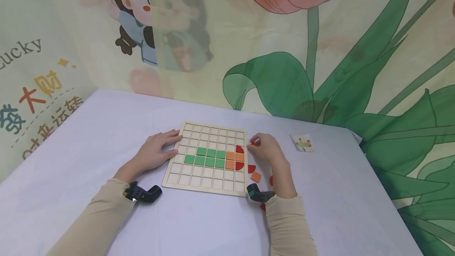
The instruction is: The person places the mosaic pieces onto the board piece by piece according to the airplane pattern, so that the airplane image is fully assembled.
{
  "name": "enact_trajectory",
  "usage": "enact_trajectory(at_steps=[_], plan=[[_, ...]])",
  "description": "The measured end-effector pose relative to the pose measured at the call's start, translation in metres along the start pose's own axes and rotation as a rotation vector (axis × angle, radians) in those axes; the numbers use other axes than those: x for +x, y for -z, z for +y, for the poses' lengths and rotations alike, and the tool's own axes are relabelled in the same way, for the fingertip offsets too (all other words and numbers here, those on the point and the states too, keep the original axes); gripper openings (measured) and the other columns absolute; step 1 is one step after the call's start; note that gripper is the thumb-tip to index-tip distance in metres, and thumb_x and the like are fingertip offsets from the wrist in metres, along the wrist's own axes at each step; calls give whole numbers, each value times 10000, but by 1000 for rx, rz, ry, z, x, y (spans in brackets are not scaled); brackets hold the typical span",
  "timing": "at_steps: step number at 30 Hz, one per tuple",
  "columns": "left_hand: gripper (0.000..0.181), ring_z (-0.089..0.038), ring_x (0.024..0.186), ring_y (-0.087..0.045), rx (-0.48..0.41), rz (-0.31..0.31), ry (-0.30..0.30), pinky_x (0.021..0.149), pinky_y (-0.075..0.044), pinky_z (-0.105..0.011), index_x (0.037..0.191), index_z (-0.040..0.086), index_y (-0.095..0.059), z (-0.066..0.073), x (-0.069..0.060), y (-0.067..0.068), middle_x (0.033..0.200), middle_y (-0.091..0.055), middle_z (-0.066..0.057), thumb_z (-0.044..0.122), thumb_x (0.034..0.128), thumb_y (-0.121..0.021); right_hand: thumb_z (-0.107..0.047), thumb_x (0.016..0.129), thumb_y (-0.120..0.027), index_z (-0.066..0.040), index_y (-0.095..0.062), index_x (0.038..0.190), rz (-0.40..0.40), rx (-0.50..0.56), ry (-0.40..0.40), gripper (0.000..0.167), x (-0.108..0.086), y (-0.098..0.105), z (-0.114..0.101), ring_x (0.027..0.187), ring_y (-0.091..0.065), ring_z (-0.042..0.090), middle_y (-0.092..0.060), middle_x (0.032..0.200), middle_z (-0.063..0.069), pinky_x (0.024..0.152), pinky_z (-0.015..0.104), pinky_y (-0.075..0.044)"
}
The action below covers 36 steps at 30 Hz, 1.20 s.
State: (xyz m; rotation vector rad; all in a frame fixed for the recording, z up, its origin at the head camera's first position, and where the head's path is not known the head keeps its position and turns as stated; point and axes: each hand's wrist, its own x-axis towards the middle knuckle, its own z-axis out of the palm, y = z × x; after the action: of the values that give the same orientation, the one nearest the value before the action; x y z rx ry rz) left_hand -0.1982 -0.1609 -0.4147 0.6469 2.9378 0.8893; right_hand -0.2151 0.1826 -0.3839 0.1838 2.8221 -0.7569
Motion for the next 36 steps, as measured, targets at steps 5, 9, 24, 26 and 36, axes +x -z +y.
enact_trajectory(at_steps=[5, 9, 24, 26, 36], plan=[[495, -352, 1401, -315, -11, -5, 0, 1146, -174, -549, 1366, 54, -503, -2, -1, -1, 1495, -391, -151, 197, 901, -598, -173, 886, -666, -89, -610, 1116, 44, 0, -24, 250, -2, -1, -3, 967, -585, 248, -648, 1084, 123, 868, 364, -541], [495, -348, 1403, -313, -12, -5, 0, 1150, -170, -545, 1365, 57, -505, -2, -1, -1, 1495, -392, -148, 199, 900, -597, -85, 883, -644, -67, -615, 1173, 59, -47, 0, 292, -2, 0, -6, 993, -583, 262, -647, 1111, 144, 894, 377, -536], [483, -362, 1389, -336, -2, 6, -1, 1133, -198, -551, 1353, 66, -523, -3, -3, -3, 1485, -407, -151, 200, 895, -599, -96, 874, -665, -35, -602, 1097, 76, -35, -20, 239, 4, -6, -2, 957, -540, 255, -615, 1057, 142, 863, 357, -533], [482, -361, 1389, -335, 0, 8, -2, 1133, -199, -551, 1353, 68, -524, -4, -3, -2, 1485, -407, -150, 201, 896, -599, -113, 876, -669, -43, -604, 1072, 72, -22, -13, 218, 5, -7, -2, 937, -541, 245, -618, 1029, 132, 832, 341, -534], [484, -342, 1401, -324, -2, 7, 8, 1147, -185, -539, 1354, 73, -524, -1, 0, -2, 1492, -401, -138, 222, 900, -597, -105, 893, -647, -97, -608, 1115, 98, 56, 37, 225, 6, -5, -5, 996, -549, 247, -628, 1085, 117, 885, 366, -532]])
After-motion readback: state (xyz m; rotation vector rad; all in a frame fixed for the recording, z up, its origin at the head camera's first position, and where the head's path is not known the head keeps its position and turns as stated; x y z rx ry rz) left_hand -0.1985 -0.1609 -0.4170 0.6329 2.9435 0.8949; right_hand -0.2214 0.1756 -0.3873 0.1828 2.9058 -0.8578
